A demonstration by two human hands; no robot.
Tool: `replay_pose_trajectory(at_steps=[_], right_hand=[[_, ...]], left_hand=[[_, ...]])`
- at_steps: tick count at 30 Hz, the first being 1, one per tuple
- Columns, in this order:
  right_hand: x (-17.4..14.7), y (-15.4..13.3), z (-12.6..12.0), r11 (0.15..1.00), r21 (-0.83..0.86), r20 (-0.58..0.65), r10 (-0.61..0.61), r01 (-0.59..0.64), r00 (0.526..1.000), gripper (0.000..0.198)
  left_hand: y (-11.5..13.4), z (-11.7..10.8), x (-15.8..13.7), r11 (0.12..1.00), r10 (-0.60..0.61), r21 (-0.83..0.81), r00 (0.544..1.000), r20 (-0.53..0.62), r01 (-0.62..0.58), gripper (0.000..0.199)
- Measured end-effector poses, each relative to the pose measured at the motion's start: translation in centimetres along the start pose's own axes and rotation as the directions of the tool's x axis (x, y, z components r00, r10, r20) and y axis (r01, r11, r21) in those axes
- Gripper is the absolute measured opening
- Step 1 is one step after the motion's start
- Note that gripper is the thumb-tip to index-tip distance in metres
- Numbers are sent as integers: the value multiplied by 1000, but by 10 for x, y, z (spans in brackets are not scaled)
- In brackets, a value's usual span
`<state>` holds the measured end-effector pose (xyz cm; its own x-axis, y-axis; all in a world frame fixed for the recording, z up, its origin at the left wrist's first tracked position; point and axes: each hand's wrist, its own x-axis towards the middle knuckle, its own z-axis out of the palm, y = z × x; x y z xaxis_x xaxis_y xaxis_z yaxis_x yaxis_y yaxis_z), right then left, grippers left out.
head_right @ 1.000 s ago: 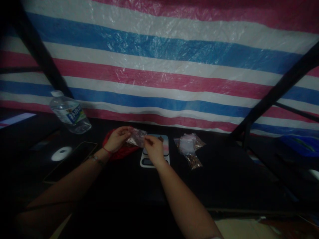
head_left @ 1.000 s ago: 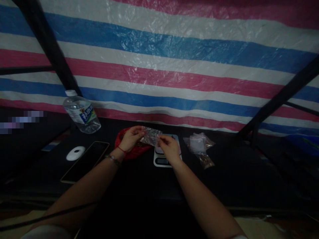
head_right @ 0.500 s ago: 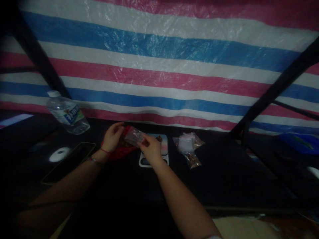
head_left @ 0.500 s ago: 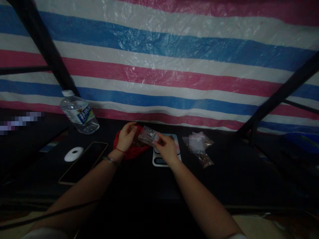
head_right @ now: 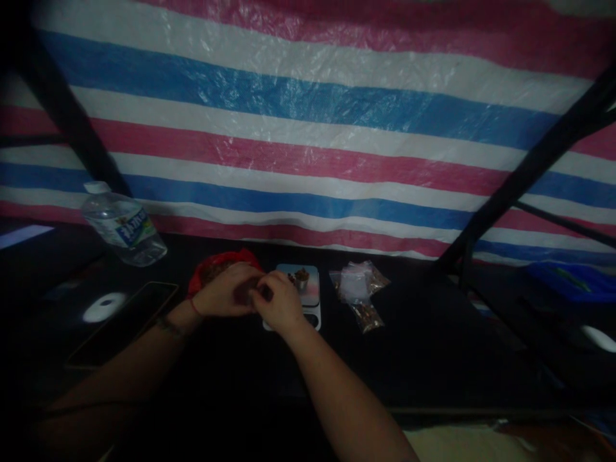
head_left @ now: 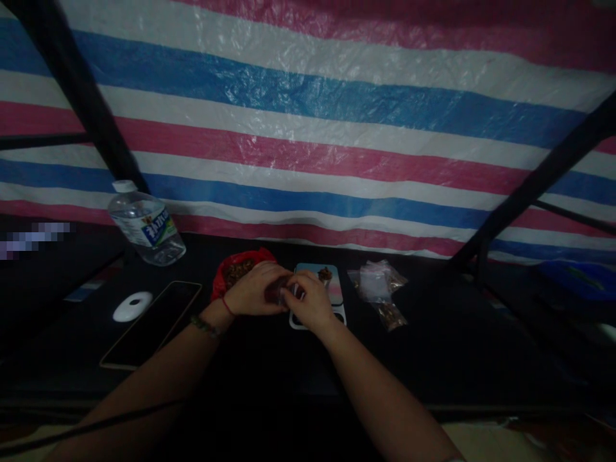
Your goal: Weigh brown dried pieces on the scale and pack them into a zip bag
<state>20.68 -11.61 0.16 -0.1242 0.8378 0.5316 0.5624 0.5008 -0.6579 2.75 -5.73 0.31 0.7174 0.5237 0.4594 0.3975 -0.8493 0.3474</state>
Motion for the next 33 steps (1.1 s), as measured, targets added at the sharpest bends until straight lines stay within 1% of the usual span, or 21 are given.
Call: replay_pose_trajectory(at_steps=[1,2,4,5,8,9,11,13,15,17,19,20,22,25,28,30,33], right_hand=[[2,-2,-6,1000,-1,-68,-10,10,998,2],[6,-2,-14,1000,-9,-147,-22,21,989,5],[17,0,-33,999,-35,-294,-43,34,955,9],[23,3,-43,999,-39,-343,-45,34,938,11],[39,28,-66,1000,-13,-400,-27,24,916,19],[40,40,-69,1000,1,-396,-22,24,918,22],[38,66,-70,999,33,-367,3,10,930,23],[29,91,-65,994,102,-291,65,-36,954,25],[19,109,-61,985,144,-132,115,-96,985,36],[12,118,-59,982,121,28,144,-146,989,48],[9,119,-59,981,66,133,174,-184,976,53],[9,118,-60,980,39,162,186,-195,969,55],[9,115,-61,983,-8,182,182,-184,966,57],[11,112,-59,992,-72,166,114,-103,980,53],[11,108,-55,992,-99,97,86,-76,992,46],[10,103,-52,994,-69,50,90,-87,995,44],[9,93,-47,991,76,44,107,-110,993,53]], left_hand=[[0,-1,-1,1000,-24,-15,1000,-8,24,51],[1,-1,-1,999,-44,-25,999,-18,44,50],[1,-2,1,996,-81,-32,996,-47,80,51],[1,-2,4,994,-106,-29,991,-76,104,52],[-2,0,19,977,-210,-14,960,-186,211,54],[-3,2,25,969,-243,-15,947,-211,246,54],[-8,8,37,955,-294,-29,929,-224,295,56],[-13,17,43,936,-349,-55,903,-252,347,59],[-18,26,42,908,-414,-70,858,-303,413,63],[-20,35,38,884,-458,-61,828,-323,464,68],[-21,42,31,874,-474,-40,828,-301,485,72],[-22,44,28,872,-477,-34,831,-288,489,73],[-22,46,24,869,-484,-35,830,-279,494,70],[-22,46,22,873,-479,-50,835,-271,485,60],[-18,44,22,914,-403,-61,884,-238,401,51],[-13,43,22,941,-338,-63,917,-211,332,52],[-3,41,22,959,-283,-66,941,-187,275,59]])
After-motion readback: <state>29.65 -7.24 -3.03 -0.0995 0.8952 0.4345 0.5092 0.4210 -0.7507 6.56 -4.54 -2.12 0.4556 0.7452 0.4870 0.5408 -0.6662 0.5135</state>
